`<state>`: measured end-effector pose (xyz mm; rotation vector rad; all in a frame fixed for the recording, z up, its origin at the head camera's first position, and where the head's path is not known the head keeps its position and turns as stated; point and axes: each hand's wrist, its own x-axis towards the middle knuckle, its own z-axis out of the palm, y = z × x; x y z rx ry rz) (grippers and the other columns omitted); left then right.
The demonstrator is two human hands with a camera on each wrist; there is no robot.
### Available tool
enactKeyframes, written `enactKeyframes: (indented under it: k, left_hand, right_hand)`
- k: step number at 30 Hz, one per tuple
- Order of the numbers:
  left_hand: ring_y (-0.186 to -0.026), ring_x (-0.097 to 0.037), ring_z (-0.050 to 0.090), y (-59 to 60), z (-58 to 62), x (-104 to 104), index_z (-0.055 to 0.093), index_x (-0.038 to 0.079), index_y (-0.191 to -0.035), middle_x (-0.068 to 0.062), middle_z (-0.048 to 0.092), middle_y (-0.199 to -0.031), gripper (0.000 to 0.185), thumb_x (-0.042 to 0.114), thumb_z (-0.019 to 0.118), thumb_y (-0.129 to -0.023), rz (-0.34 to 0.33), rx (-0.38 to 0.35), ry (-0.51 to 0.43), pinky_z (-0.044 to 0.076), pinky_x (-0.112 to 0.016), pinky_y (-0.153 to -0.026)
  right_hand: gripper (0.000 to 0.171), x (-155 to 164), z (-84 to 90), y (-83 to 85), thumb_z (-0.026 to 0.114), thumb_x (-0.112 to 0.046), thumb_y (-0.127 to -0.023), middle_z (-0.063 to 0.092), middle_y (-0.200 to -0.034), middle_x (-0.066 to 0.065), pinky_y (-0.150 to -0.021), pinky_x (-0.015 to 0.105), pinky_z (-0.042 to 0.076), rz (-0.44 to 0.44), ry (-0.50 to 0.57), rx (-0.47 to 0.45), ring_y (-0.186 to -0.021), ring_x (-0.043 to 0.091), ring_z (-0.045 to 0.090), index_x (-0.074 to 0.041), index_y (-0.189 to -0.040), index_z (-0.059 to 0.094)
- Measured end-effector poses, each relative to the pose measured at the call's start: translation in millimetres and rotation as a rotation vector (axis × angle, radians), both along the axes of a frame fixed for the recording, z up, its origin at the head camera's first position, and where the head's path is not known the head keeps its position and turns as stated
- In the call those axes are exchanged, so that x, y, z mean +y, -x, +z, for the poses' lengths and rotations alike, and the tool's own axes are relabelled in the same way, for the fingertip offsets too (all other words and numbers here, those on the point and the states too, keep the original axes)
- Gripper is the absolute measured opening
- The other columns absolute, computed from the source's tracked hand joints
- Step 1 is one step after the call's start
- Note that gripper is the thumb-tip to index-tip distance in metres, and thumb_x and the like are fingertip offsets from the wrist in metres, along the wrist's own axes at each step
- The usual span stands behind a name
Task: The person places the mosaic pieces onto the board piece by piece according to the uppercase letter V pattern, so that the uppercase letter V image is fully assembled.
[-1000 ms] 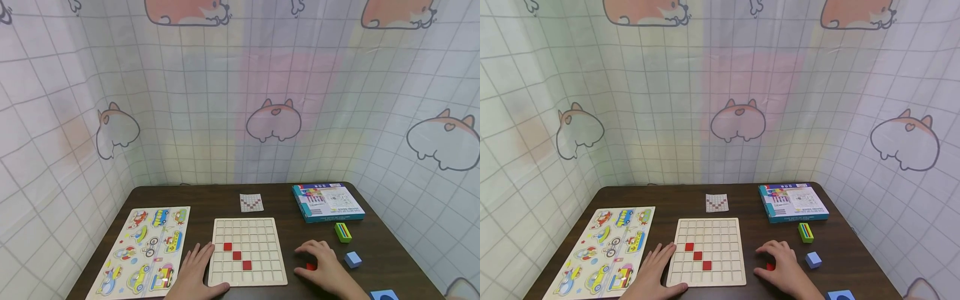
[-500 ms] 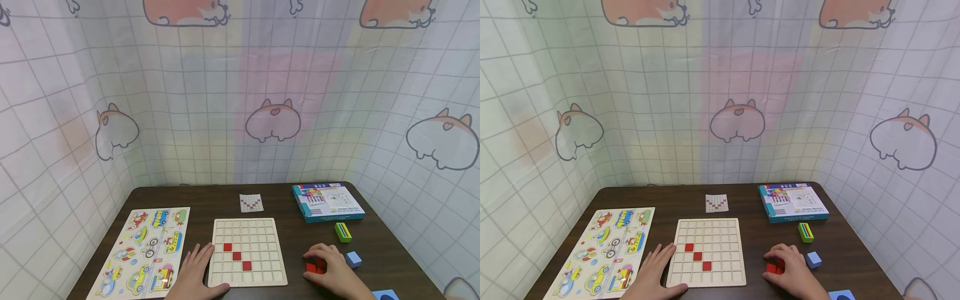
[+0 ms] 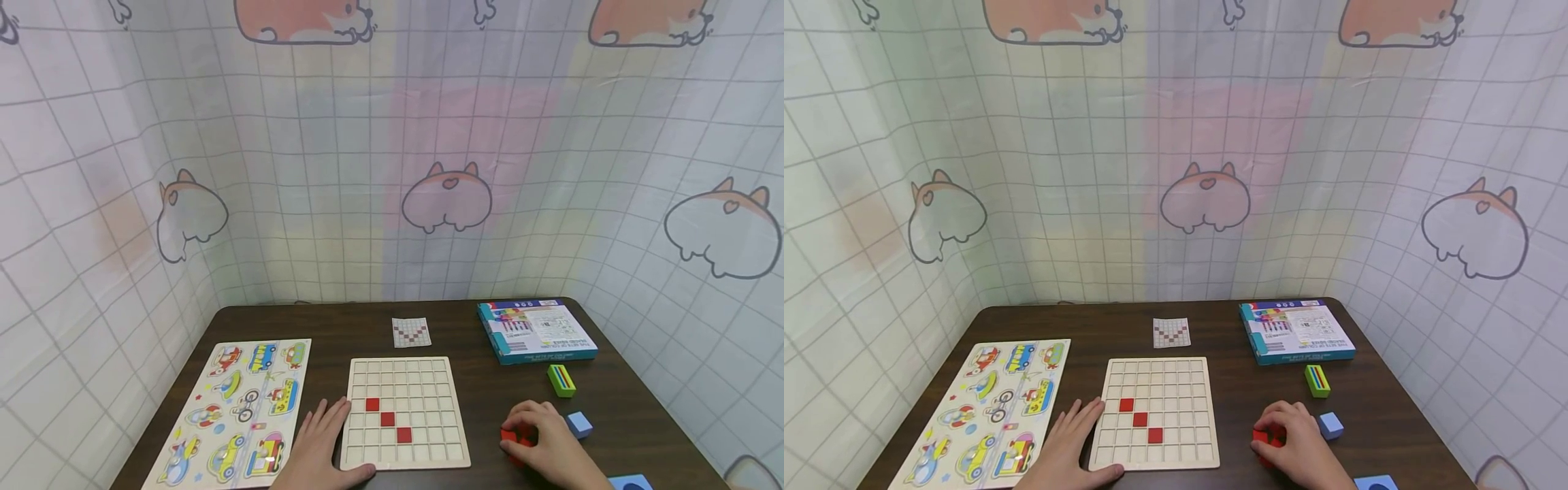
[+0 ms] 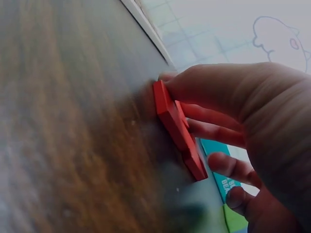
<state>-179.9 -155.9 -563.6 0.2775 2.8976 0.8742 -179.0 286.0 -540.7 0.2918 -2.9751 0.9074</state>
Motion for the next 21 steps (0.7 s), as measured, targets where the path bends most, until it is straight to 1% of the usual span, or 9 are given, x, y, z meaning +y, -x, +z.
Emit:
enactKeyframes:
  k: [5, 15, 21]
  left_hand:
    - [-0.168, -0.052, 0.029, 0.7, -0.1, 0, 0.046, 0.012, -0.17, -0.012, 0.047, -0.175, 0.129, 0.09, 0.079, -0.073, -0.003, 0.007, 0.0, 0.02, -0.076, -0.136]
    - [-0.167, -0.051, 0.03, 1.2, -0.4, 0, 0.046, 0.012, -0.169, -0.013, 0.047, -0.175, 0.129, 0.091, 0.079, -0.072, 0.007, -0.001, 0.007, 0.021, -0.076, -0.135]
    - [-0.167, -0.051, 0.03, 1.9, -0.7, 0, 0.046, 0.012, -0.169, -0.013, 0.047, -0.175, 0.129, 0.09, 0.08, -0.072, 0.008, -0.003, 0.015, 0.022, -0.076, -0.135]
  right_hand:
    - [0.017, -3, -1.2, 0.5, 0.093, -0.049, -0.09, 0.068, -0.109, -0.021, -0.088, 0.029, 0.05, -0.009, 0.0, 0.022, -0.105, 0.01, 0.053, -0.041, -0.096, 0.079]
    - [0.016, -9, -1.8, 1.2, 0.09, -0.05, -0.092, 0.069, -0.104, -0.028, -0.087, 0.032, 0.045, 0.021, -0.014, 0.073, -0.1, 0.002, 0.053, -0.042, -0.101, 0.079]
    - [0.017, -15, 0.0, 1.7, 0.091, -0.049, -0.091, 0.068, -0.101, -0.031, -0.087, 0.032, 0.043, 0.036, -0.022, 0.101, -0.099, -0.001, 0.052, -0.041, -0.101, 0.079]
